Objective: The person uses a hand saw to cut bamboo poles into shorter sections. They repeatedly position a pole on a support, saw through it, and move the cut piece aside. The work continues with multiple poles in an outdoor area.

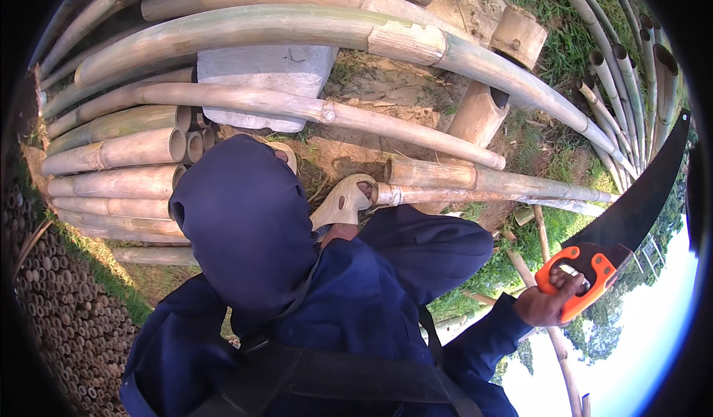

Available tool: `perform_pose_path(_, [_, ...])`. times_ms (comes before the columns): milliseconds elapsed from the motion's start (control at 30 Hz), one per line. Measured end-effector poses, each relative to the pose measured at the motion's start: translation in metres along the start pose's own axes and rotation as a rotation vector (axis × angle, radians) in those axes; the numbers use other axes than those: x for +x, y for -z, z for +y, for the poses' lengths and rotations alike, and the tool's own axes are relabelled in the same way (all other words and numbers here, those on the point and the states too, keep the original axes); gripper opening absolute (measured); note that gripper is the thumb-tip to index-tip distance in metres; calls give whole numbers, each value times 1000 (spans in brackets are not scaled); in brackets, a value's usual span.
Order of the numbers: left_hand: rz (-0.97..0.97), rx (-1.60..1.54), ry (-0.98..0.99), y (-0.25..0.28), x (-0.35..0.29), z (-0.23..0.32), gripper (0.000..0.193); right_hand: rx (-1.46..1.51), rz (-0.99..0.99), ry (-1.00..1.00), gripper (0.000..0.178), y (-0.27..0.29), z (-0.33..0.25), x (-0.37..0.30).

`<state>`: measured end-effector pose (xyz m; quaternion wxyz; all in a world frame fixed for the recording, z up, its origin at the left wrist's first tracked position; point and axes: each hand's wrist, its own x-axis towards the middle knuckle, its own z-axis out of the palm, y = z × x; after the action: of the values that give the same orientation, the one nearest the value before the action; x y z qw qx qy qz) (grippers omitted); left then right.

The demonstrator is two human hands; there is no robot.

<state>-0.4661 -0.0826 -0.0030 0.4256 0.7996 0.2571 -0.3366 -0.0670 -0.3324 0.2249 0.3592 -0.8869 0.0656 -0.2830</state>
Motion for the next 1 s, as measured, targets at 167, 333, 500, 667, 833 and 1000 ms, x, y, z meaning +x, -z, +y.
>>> perform_pose_path(167, [-63, -9, 0, 4, -3, 0, 39, 57, 11, -60, 24, 6, -1, 15])
perform_pose_path(333, [-106, -22, 25, 3, -14, 1, 40, 31, 41, -115, 22, 12, 2, 22])
perform_pose_path(500, [-129, -3, 2, 1, -15, -4, 41, 1, 94, -111, 22, 25, 4, 18])
perform_pose_path(667, [-121, 31, -42, -3, -14, -12, 42, 102, 109, -100, 21, 39, 16, 8])
perform_pose_path(833, [-70, 83, -108, -19, -16, -19, 43, 307, 45, -157, 23, 77, 38, -10])
perform_pose_path(1000, [-16, 165, -178, -23, -20, -29, 45, 447, 123, -102, 19, 116, 37, -39])
